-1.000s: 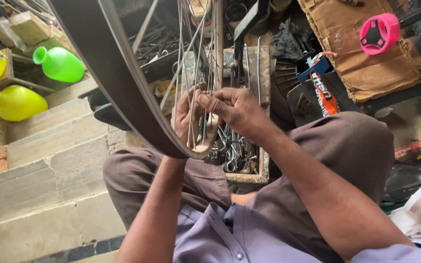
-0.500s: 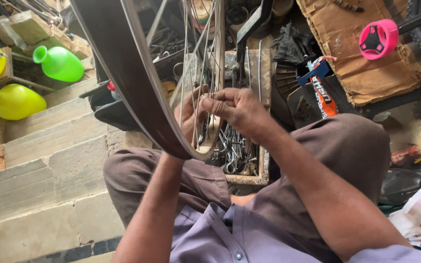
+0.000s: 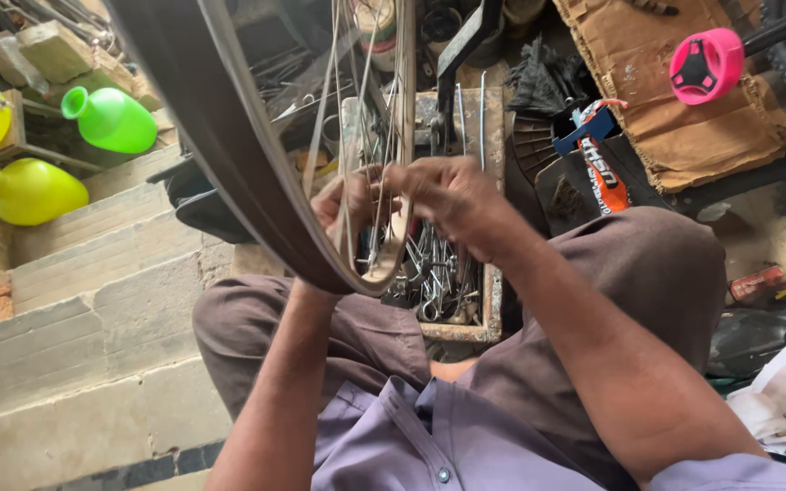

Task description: The person is sitting on the floor in a workshop, repairing a bicycle wheel. They are seen bending a metal spoke and inserting it into the wheel rim, then adjusting the spokes with their hands.

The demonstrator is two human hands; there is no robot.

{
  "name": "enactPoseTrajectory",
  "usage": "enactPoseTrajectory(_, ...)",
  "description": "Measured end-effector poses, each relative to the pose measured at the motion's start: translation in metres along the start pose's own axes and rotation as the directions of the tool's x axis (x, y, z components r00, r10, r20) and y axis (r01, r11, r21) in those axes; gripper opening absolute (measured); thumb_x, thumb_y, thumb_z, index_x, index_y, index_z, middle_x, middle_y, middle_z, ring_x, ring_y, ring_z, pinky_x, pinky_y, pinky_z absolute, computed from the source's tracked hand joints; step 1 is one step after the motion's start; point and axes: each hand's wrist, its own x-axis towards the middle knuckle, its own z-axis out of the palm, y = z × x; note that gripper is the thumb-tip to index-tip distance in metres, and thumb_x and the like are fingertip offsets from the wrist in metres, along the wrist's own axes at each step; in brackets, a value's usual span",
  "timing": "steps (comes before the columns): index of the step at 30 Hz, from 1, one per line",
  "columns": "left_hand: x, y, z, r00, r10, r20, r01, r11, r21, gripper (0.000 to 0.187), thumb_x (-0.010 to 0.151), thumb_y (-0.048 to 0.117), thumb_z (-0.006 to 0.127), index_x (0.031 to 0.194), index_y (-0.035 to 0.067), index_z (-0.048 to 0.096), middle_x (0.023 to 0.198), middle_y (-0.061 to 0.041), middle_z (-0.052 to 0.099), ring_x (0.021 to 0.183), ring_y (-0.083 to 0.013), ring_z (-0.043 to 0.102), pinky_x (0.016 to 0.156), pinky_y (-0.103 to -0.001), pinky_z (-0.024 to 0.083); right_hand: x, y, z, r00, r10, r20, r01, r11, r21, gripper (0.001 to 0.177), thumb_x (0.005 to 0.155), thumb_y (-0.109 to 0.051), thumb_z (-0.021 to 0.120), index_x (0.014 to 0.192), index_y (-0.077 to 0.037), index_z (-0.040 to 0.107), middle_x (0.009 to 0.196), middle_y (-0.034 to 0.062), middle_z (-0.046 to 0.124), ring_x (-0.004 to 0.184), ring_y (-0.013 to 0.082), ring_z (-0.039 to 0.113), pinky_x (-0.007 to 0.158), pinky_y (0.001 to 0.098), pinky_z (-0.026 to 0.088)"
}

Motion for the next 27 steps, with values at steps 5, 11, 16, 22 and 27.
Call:
enactPoseTrajectory(5, 0.002, 0.009, 0.009, 0.983, 0.101, -0.156, -0.048, 0.947, 0.317, 0.058, 0.111, 0.046, 0.054, 0.133, -0.007, 0.060, 0.112, -0.017, 0.071, 0.098, -0.0216, 0.067, 0.085, -0.034, 0.058, 0.010, -0.001, 0.002, 0.939, -0.307, -0.154, 0.293, 0.950, -0.109, 0.075, 0.092, -0.061, 0.076, 0.131, 0.002, 0.062, 0.097, 0.0072, 0.067, 0.081, 0.0102, 0.063, 0.066, 0.0293, 0.056)
enactPoseTrajectory(11, -0.006, 0.027, 0.027, 0.996, 0.006, -0.089, 0.010, 0.982, 0.186, 0.054, 0.102, 0.049, 0.058, 0.127, 0.001, 0.061, 0.106, -0.009, 0.070, 0.094, -0.0154, 0.069, 0.078, -0.030, 0.057, 0.002, 0.000, 0.007, 0.967, -0.254, 0.016, 0.253, 0.967, 0.040, 0.072, 0.083, -0.060, 0.078, 0.113, 0.005, 0.075, 0.094, 0.0087, 0.080, 0.080, 0.0110, 0.074, 0.070, 0.0279, 0.062)
enactPoseTrajectory(16, -0.013, 0.033, 0.022, 0.943, -0.168, -0.288, 0.194, 0.979, 0.067, 0.073, 0.108, 0.055, 0.040, 0.117, -0.014, 0.062, 0.090, -0.021, 0.066, 0.078, -0.0251, 0.067, 0.072, -0.036, 0.058, 0.002, -0.009, 0.002, 0.956, -0.215, -0.200, 0.223, 0.974, 0.022, 0.068, 0.086, -0.060, 0.077, 0.119, -0.001, 0.071, 0.077, 0.0058, 0.069, 0.059, 0.0083, 0.058, 0.050, 0.0259, 0.051)
enactPoseTrajectory(22, -0.011, 0.040, 0.039, 0.985, 0.058, -0.162, -0.018, 0.971, 0.239, 0.062, 0.107, 0.049, 0.055, 0.143, -0.001, 0.058, 0.111, -0.011, 0.073, 0.090, -0.0122, 0.069, 0.078, -0.027, 0.057, -0.004, -0.006, 0.016, 0.967, -0.231, -0.107, 0.237, 0.970, 0.051, 0.062, 0.083, -0.063, 0.076, 0.098, -0.003, 0.078, 0.074, 0.0013, 0.068, 0.052, 0.0014, 0.047, 0.042, 0.0180, 0.039)
enactPoseTrajectory(27, -0.014, 0.099, 0.052, 0.996, -0.030, -0.085, 0.042, 0.988, 0.151, 0.071, 0.098, 0.034, 0.061, 0.156, 0.007, 0.032, 0.111, -0.017, 0.070, 0.074, -0.0199, 0.065, 0.061, -0.036, 0.056, 0.006, -0.006, -0.012, 0.927, -0.008, -0.374, 0.038, 0.996, 0.075, 0.051, 0.087, -0.055, 0.073, 0.091, -0.004, 0.075, 0.063, 0.0029, 0.053, 0.043, 0.0074, 0.039, 0.035, 0.0235, 0.033)
